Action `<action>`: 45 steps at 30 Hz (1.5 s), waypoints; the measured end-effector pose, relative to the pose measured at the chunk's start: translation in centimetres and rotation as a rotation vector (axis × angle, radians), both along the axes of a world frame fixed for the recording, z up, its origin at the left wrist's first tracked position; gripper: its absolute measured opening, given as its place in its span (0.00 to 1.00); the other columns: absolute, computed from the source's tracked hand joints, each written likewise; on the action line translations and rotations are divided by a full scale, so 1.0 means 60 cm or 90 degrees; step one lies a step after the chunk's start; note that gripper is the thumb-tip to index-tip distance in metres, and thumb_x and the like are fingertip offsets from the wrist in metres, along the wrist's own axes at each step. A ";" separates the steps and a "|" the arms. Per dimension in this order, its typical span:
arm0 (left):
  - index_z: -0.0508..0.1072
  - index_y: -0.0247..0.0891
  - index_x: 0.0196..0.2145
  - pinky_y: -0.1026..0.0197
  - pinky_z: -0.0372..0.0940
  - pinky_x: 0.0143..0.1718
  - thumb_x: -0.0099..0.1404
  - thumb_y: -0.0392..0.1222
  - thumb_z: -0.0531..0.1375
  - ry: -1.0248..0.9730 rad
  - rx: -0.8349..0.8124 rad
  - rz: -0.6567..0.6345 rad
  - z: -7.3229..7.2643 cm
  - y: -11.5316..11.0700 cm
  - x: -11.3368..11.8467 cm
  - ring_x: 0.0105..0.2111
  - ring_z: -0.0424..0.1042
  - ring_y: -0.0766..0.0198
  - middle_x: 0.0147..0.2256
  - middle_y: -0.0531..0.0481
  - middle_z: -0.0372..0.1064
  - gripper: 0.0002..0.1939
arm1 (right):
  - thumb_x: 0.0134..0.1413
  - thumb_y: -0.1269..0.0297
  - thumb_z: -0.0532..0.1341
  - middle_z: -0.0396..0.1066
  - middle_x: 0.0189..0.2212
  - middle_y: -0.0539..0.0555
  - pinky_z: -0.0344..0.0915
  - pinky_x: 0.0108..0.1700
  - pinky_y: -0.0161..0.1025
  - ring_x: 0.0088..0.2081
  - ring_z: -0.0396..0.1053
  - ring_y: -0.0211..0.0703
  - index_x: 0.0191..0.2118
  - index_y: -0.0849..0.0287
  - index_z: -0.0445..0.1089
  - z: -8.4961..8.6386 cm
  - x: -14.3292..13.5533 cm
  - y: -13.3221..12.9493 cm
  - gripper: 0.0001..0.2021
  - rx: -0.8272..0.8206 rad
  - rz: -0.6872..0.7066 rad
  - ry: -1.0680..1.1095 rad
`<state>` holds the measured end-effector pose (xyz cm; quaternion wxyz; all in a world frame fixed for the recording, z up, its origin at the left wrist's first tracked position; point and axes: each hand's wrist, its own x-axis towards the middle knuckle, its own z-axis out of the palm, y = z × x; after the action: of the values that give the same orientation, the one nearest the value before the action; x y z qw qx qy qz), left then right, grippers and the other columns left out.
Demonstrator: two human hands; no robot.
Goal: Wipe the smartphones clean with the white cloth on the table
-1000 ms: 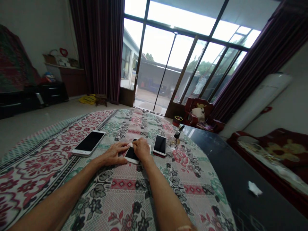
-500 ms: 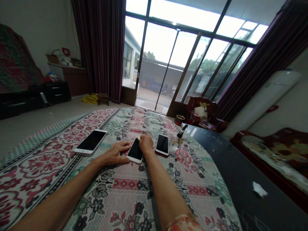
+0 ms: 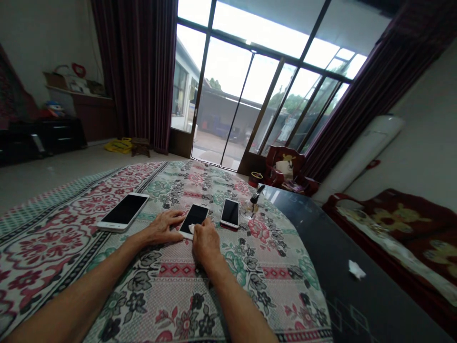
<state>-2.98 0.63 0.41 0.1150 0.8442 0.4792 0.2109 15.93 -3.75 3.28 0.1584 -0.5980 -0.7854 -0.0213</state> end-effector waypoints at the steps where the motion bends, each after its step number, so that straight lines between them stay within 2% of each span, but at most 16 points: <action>1: 0.69 0.47 0.54 0.49 0.52 0.58 0.53 0.51 0.63 0.001 0.000 0.002 -0.001 0.000 -0.001 0.56 0.59 0.49 0.56 0.47 0.63 0.30 | 0.61 0.66 0.53 0.67 0.37 0.57 0.58 0.36 0.34 0.35 0.65 0.40 0.34 0.58 0.75 0.000 -0.001 -0.003 0.13 -0.007 0.000 -0.003; 5: 0.67 0.48 0.56 0.50 0.52 0.58 0.53 0.51 0.64 0.010 -0.005 -0.008 0.001 0.001 -0.003 0.57 0.58 0.49 0.58 0.47 0.61 0.32 | 0.61 0.67 0.52 0.68 0.38 0.59 0.59 0.34 0.35 0.34 0.68 0.41 0.34 0.60 0.75 0.008 -0.004 0.014 0.14 -0.030 -0.032 -0.019; 12: 0.66 0.47 0.57 0.49 0.51 0.58 0.53 0.51 0.64 0.016 -0.029 -0.011 0.010 -0.001 -0.004 0.57 0.58 0.48 0.59 0.45 0.59 0.33 | 0.60 0.68 0.52 0.70 0.40 0.64 0.63 0.36 0.37 0.38 0.71 0.46 0.38 0.62 0.76 0.031 -0.007 0.107 0.14 -0.074 -0.119 -0.036; 19: 0.67 0.46 0.56 0.48 0.51 0.59 0.51 0.51 0.65 0.001 -0.043 -0.008 0.017 -0.004 -0.003 0.58 0.57 0.47 0.59 0.45 0.59 0.33 | 0.59 0.68 0.52 0.69 0.43 0.64 0.64 0.37 0.37 0.40 0.71 0.46 0.39 0.59 0.77 0.024 -0.004 0.165 0.15 -0.063 -0.164 -0.018; 25: 0.69 0.44 0.55 0.49 0.54 0.57 0.50 0.52 0.65 0.002 -0.020 -0.016 0.016 -0.001 -0.004 0.56 0.59 0.47 0.57 0.43 0.60 0.34 | 0.61 0.66 0.51 0.68 0.41 0.60 0.62 0.39 0.36 0.41 0.67 0.44 0.37 0.58 0.76 0.002 0.000 0.166 0.15 0.019 -0.115 0.023; 30: 0.70 0.48 0.53 0.49 0.53 0.57 0.50 0.52 0.65 0.002 -0.024 -0.016 0.012 0.003 -0.004 0.57 0.58 0.47 0.58 0.47 0.61 0.31 | 0.61 0.66 0.52 0.68 0.40 0.58 0.60 0.41 0.35 0.42 0.65 0.43 0.34 0.58 0.76 -0.004 -0.003 0.155 0.14 0.040 -0.051 0.041; 37: 0.69 0.44 0.55 0.48 0.51 0.59 0.50 0.52 0.65 0.001 -0.045 0.005 0.016 -0.001 -0.002 0.58 0.57 0.47 0.59 0.45 0.60 0.34 | 0.60 0.64 0.54 0.68 0.38 0.55 0.59 0.39 0.34 0.41 0.65 0.42 0.36 0.54 0.77 -0.007 -0.012 0.137 0.13 0.044 0.062 0.055; 39: 0.69 0.43 0.56 0.49 0.52 0.59 0.50 0.52 0.65 0.004 -0.042 -0.001 0.016 0.000 -0.002 0.58 0.57 0.47 0.59 0.44 0.60 0.35 | 0.59 0.65 0.55 0.68 0.38 0.55 0.59 0.40 0.34 0.41 0.65 0.42 0.37 0.54 0.77 -0.006 -0.011 0.135 0.12 0.039 0.062 0.058; 45: 0.68 0.44 0.57 0.49 0.51 0.59 0.51 0.52 0.65 0.007 -0.040 -0.004 0.012 0.003 -0.005 0.58 0.57 0.48 0.58 0.44 0.60 0.35 | 0.60 0.67 0.53 0.69 0.39 0.58 0.59 0.36 0.35 0.40 0.65 0.43 0.34 0.56 0.77 0.000 -0.018 0.159 0.14 0.033 -0.038 0.021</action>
<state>-3.27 0.80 1.14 0.1395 0.8429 0.4836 0.1904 14.86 5.79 3.30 0.1857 -0.6170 -0.7639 -0.0365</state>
